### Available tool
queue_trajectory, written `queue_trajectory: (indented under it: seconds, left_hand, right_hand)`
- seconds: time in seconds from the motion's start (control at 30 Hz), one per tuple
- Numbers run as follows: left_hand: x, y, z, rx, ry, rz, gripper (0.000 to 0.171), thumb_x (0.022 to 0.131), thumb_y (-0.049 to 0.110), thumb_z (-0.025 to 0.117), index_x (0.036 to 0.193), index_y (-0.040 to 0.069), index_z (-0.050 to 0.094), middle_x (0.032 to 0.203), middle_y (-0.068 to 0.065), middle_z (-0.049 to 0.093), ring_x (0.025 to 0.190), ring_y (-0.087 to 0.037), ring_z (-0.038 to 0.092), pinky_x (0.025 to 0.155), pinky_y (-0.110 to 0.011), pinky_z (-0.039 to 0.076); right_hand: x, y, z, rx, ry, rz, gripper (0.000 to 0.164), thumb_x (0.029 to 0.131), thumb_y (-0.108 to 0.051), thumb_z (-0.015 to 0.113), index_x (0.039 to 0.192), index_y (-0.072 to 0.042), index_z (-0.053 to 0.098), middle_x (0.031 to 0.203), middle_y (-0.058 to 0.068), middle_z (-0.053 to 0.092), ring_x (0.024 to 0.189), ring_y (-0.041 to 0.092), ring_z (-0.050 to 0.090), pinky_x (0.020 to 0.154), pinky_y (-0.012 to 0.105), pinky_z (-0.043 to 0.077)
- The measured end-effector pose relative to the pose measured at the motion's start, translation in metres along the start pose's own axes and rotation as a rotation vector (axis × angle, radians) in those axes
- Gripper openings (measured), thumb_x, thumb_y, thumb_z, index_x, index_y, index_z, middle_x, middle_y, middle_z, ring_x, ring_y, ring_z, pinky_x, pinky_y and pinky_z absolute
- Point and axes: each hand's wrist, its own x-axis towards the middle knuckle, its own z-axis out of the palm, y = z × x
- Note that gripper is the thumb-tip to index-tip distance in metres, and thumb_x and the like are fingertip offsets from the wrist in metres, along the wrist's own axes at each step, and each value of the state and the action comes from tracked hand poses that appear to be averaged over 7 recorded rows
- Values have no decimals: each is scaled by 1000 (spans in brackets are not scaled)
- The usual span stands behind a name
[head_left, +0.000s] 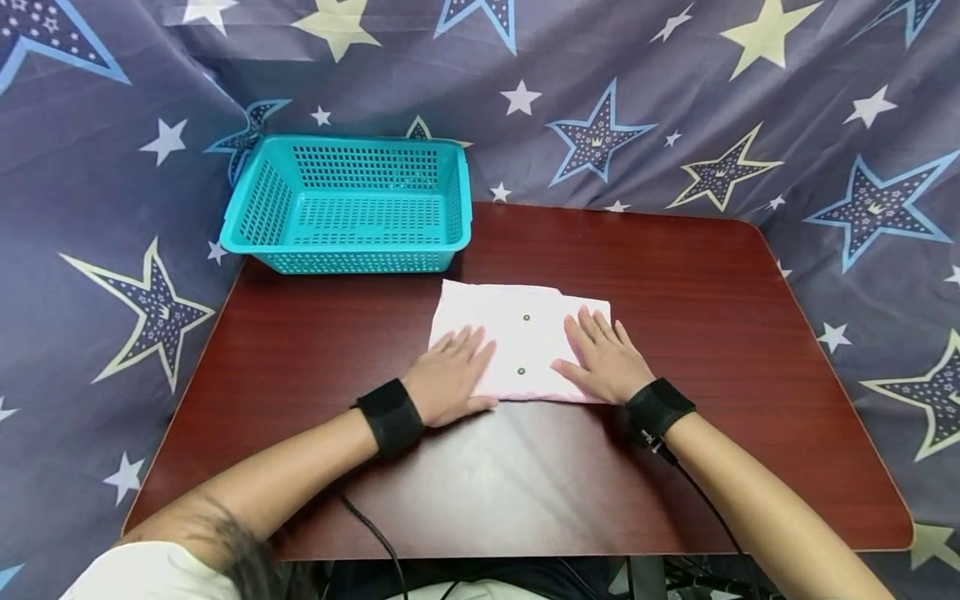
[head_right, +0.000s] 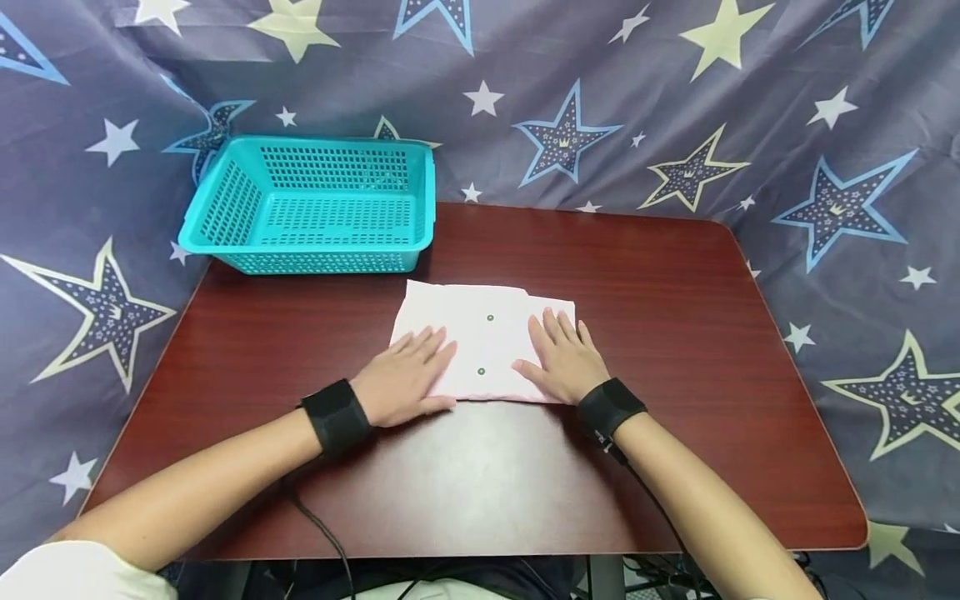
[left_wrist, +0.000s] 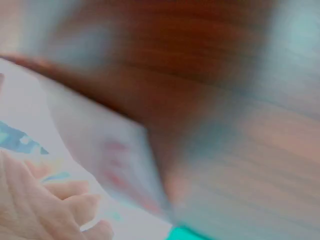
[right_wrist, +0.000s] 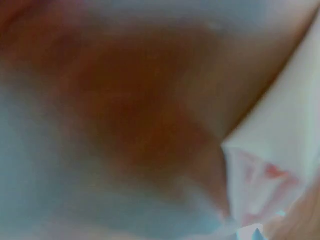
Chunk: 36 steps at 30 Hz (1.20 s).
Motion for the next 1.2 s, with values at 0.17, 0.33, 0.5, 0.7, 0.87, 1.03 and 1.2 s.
queue_trajectory:
  seconds: [0.17, 0.33, 0.5, 0.7, 0.87, 1.03, 1.2]
  left_hand:
    - [31, 32, 5, 91, -15, 91, 90, 95, 64, 55, 161, 10, 26, 168, -17, 22, 156, -36, 22, 125, -50, 24]
    - [55, 47, 13, 175, -31, 76, 78, 97, 62, 54, 157, 15, 38, 167, -15, 28, 154, -40, 25, 122, -52, 31]
    - [69, 60, 15, 322, -36, 67, 59, 103, 46, 48, 154, 17, 45, 161, -17, 38, 149, -45, 34, 114, -54, 41]
    - [81, 78, 16, 467, 90, 59, 52, 102, 31, 50, 150, 13, 50, 142, -24, 59, 130, -46, 57, 97, -50, 56]
    - [92, 91, 16, 471, 107, -40, 63, 94, 48, 56, 141, 7, 59, 135, -27, 63, 123, -46, 62, 93, -48, 57]
    - [104, 97, 19, 538, 241, -102, 59, 93, 56, 58, 123, 7, 73, 117, -26, 72, 106, -42, 72, 69, -38, 62]
    - [113, 95, 13, 379, 333, -98, 27, 98, 29, 59, 95, 11, 78, 91, -12, 79, 84, -27, 77, 56, -34, 60]
  right_hand:
    - [1, -14, -17, -21, 106, -54, 88, 97, -64, 50, 163, -14, 20, 170, 17, 15, 158, 38, 15, 124, 62, 13]
    - [-1, -36, -34, -4, 156, -92, 87, 97, -62, 52, 163, -17, 20, 171, 14, 14, 158, 34, 14, 125, 61, 10]
    - [-4, -42, -41, -35, 158, -128, 87, 96, -58, 57, 163, -16, 21, 170, 15, 16, 158, 34, 17, 124, 63, 14]
    - [-7, -36, -43, -4, 178, -112, 84, 97, -53, 57, 163, -16, 21, 170, 13, 17, 157, 32, 21, 124, 62, 15]
    - [-15, -31, -49, 47, 195, -79, 82, 98, -50, 58, 163, -14, 23, 170, 13, 19, 157, 31, 22, 126, 58, 11]
    - [-21, -27, -50, 47, 180, -53, 75, 100, -43, 57, 161, -12, 26, 169, 13, 22, 156, 29, 25, 126, 57, 14]
    - [-26, -23, -44, 76, 224, -6, 65, 103, -38, 51, 158, -7, 35, 164, 17, 33, 152, 32, 35, 124, 55, 24]
